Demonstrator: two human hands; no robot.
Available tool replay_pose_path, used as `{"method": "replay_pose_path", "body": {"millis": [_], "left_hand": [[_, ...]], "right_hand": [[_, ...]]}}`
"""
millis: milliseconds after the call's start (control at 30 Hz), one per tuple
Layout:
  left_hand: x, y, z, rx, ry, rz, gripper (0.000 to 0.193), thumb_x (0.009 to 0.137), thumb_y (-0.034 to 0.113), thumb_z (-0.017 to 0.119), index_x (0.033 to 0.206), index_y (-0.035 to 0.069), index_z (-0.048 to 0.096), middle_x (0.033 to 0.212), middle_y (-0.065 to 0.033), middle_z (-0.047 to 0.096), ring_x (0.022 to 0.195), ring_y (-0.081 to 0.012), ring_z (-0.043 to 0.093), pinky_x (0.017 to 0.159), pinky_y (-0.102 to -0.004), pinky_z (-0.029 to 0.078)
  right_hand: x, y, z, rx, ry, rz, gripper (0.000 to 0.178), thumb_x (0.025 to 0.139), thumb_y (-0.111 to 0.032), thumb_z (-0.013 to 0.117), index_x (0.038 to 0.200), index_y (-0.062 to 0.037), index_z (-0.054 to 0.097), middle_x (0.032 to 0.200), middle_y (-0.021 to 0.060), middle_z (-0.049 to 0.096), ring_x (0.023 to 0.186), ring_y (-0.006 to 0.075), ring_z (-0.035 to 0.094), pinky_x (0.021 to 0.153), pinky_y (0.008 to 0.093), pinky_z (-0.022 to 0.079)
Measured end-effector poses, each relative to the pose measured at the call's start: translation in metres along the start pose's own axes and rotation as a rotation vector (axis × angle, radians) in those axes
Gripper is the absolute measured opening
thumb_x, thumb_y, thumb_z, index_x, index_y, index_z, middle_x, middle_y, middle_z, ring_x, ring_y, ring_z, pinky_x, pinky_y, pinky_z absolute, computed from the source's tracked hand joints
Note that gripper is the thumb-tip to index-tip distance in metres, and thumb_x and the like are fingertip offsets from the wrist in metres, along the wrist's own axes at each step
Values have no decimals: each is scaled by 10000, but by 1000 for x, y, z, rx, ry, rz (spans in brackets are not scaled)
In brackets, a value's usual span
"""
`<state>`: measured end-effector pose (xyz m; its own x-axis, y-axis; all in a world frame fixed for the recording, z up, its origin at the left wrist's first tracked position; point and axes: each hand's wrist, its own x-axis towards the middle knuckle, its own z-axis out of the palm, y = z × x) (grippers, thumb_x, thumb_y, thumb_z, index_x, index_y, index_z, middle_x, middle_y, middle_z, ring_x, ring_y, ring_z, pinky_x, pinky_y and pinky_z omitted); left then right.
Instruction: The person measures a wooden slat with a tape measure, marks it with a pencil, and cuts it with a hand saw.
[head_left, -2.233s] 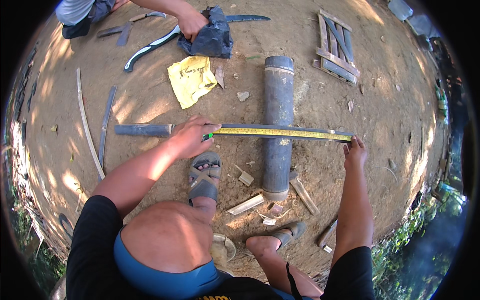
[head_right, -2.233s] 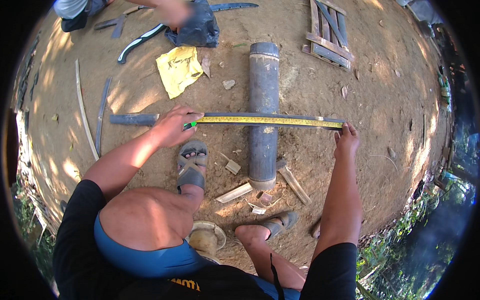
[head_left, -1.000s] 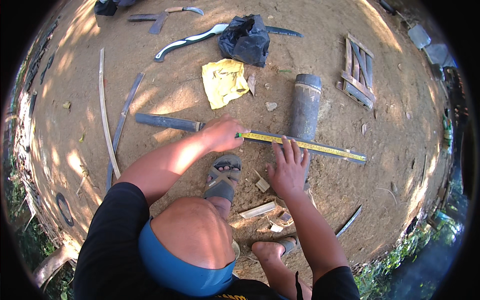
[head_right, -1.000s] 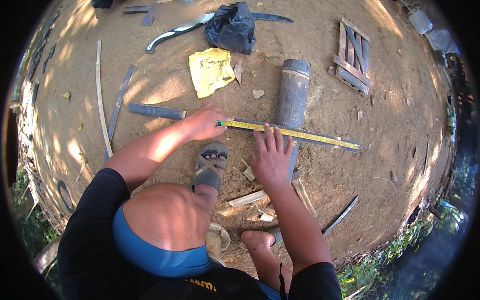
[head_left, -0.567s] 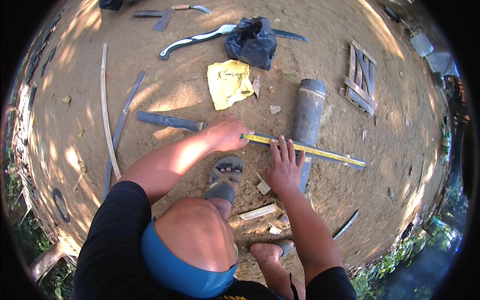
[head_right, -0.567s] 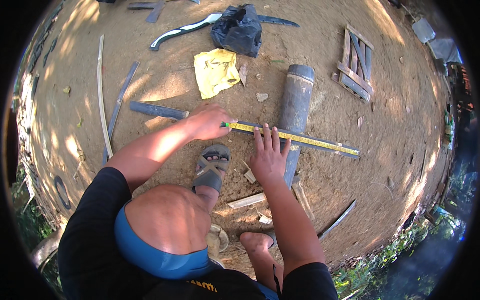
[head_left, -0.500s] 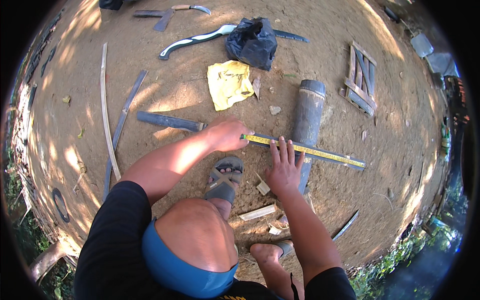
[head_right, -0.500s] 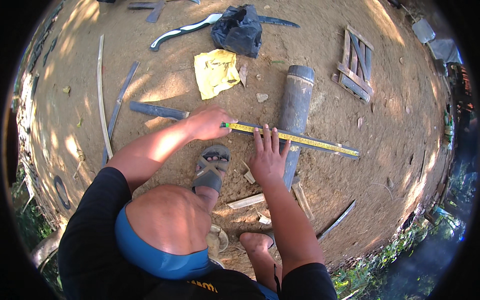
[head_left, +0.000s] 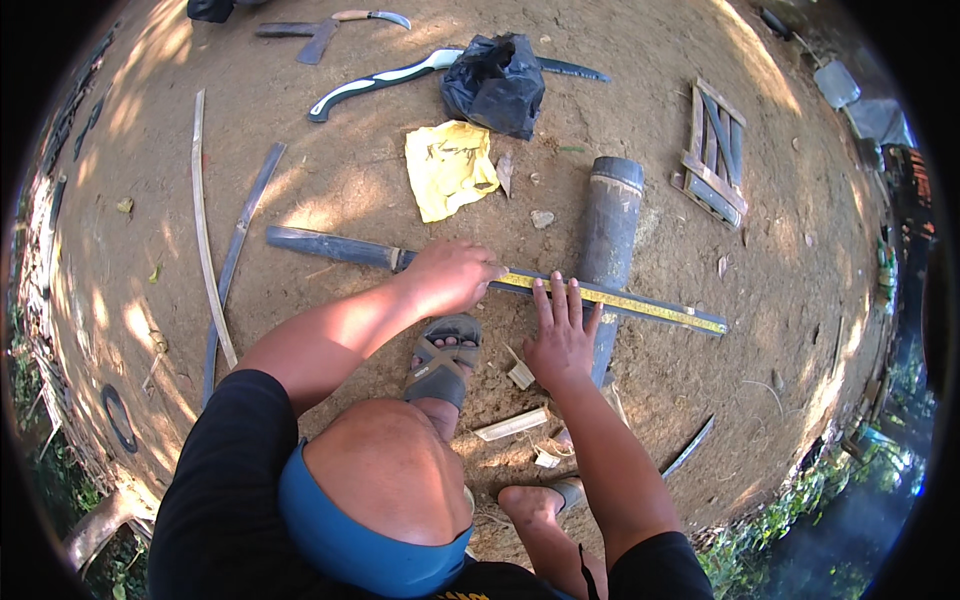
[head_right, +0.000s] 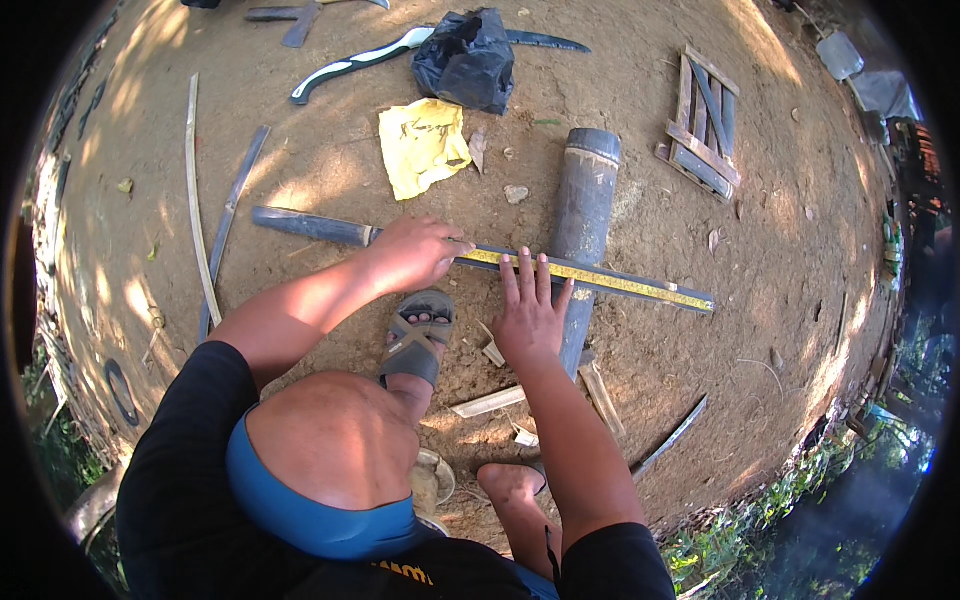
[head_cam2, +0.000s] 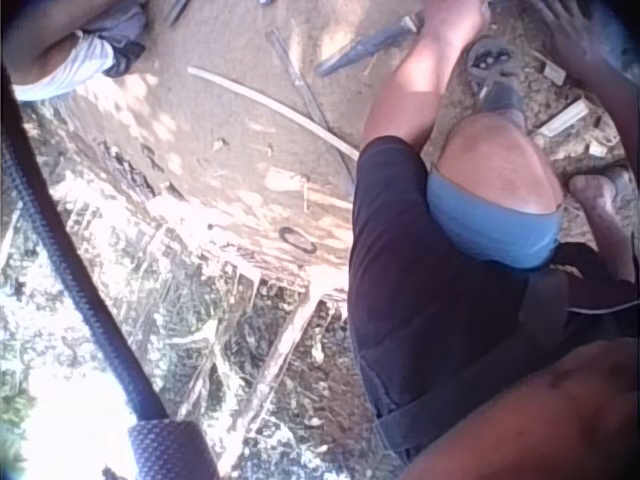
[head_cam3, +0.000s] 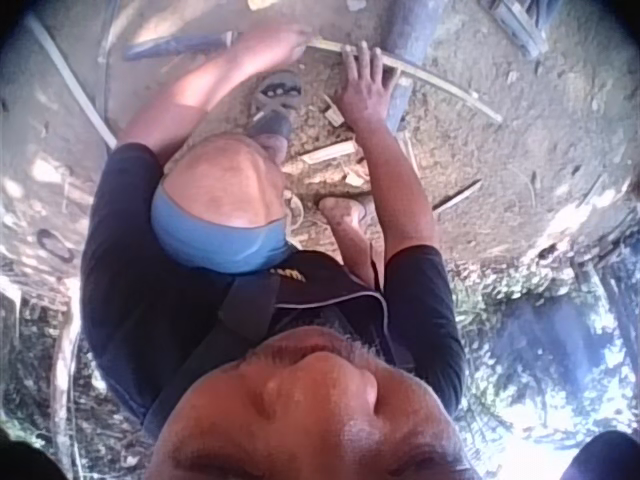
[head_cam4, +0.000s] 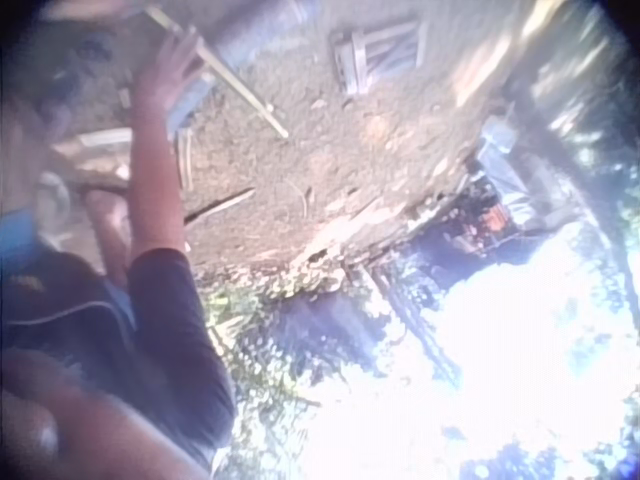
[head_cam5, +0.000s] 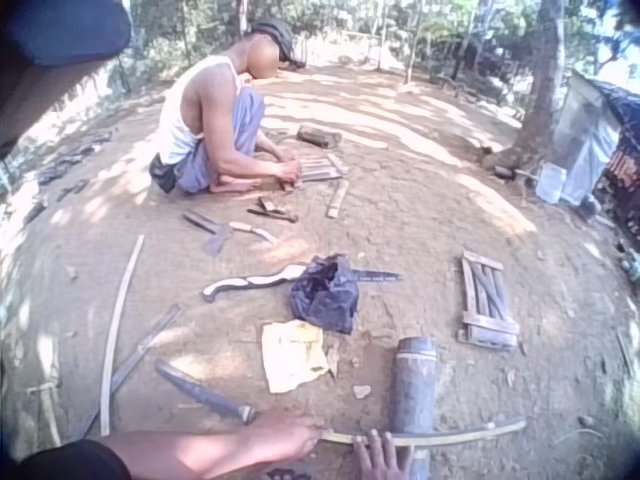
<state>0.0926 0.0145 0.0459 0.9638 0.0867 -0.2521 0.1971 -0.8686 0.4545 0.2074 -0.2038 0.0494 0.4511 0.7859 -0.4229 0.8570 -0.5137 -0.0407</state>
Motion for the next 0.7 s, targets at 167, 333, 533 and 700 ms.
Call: {"method": "replay_pose_path", "body": {"millis": [167,333,533,700], "left_hand": [[1,-3,0,-86,-3,11,403,920,239,669,1320,185,682,1257,-86,686,1191,-306,632,996,-448,518],[1,-6,-7,-103,-18,16,423,907,249,686,1315,139,675,1240,-92,690,1172,-310,638,989,-449,517],[6,-7,-15,-163,-59,-14,468,894,307,702,1313,100,665,1222,-105,695,1158,-322,639,974,-462,518],[3,-10,-22,-195,-92,-47,496,919,390,685,1309,84,664,1214,-126,697,1165,-343,638,976,-474,517]], "right_hand": [[0,-1,-6,13,-39,7,1014,804,-377,786,1634,-246,219,1703,46,195,1583,280,136,1249,646,116],[0,-3,-11,44,-49,10,925,837,-287,684,1639,-235,225,1708,46,199,1583,278,153,1242,662,103],[0,0,-1,-24,-19,13,1004,817,-384,782,1636,-238,220,1707,53,181,1583,293,133,1249,645,112],[0,-3,-8,15,-58,5,999,819,-389,781,1636,-233,227,1708,56,178,1584,296,128,1252,641,104]]}}
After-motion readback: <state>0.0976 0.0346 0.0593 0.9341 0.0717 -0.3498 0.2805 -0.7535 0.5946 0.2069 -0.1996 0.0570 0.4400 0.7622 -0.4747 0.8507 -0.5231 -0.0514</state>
